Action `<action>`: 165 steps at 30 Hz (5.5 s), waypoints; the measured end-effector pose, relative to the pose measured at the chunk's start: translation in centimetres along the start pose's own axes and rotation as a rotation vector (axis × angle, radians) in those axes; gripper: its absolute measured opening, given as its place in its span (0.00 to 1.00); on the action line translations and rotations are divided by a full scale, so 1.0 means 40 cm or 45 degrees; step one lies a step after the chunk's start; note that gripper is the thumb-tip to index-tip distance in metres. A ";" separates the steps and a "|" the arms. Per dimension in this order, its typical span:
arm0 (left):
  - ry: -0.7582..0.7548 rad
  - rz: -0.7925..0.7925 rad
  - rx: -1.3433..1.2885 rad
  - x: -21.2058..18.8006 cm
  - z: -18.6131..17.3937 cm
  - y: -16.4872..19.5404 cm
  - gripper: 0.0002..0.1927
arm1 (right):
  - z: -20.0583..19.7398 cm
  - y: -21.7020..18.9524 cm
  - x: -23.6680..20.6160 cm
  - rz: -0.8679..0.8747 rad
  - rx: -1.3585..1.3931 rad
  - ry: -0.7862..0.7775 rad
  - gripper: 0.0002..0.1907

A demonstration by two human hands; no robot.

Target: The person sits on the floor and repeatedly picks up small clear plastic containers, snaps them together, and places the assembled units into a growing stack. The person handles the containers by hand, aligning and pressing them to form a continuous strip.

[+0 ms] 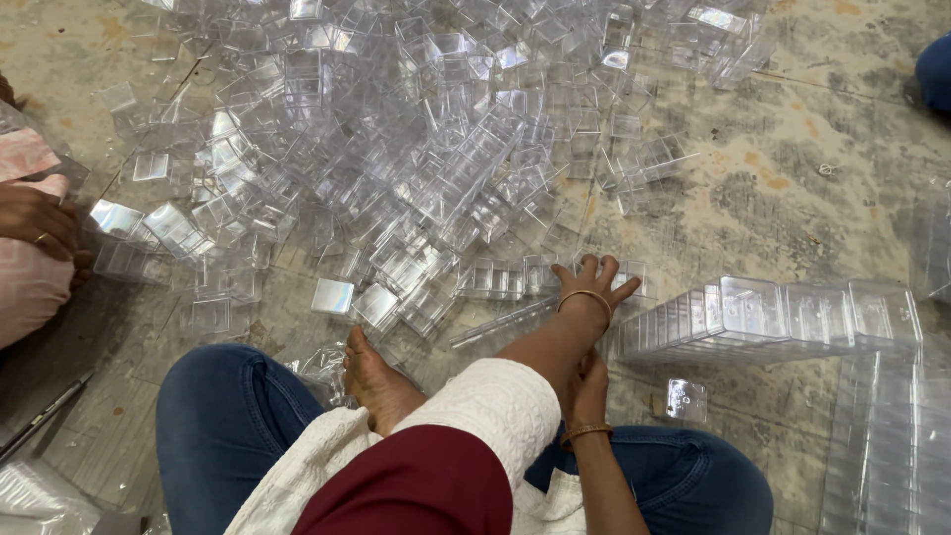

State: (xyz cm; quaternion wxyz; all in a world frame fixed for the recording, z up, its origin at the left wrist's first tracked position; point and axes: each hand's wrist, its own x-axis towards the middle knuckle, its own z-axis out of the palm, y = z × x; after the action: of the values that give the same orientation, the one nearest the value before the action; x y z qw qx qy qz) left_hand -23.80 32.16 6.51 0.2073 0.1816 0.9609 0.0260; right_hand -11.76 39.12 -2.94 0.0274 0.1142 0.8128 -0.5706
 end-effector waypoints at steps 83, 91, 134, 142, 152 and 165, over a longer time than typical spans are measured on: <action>0.462 0.243 -3.048 -0.872 0.264 -0.649 0.46 | 0.142 -0.337 -0.487 -0.119 -0.064 -0.462 0.34; 0.681 0.191 -3.436 -0.776 0.370 -0.686 0.40 | 0.268 -0.226 -0.507 0.357 0.251 -0.596 0.33; 0.524 0.130 -3.285 -0.756 0.371 -0.676 0.35 | 0.330 -0.457 -0.600 -0.648 -0.354 -0.940 0.52; 0.452 0.346 -3.309 -0.766 0.381 -0.671 0.36 | 0.339 -0.541 -0.633 -0.700 -0.413 -0.880 0.38; 0.428 -0.173 -2.885 -0.778 0.349 -0.666 0.39 | 0.347 -0.512 -0.622 -0.652 -0.638 -0.748 0.28; 0.561 -0.006 -3.098 -0.771 0.350 -0.664 0.38 | 0.375 -0.521 -0.640 -0.342 -0.500 -0.784 0.38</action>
State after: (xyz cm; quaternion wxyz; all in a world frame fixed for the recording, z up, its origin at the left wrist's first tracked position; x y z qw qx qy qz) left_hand -0.91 -4.04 2.39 0.0752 -0.1392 0.3266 0.9318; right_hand 7.33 14.45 15.51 0.2164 -0.1773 0.8681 -0.4101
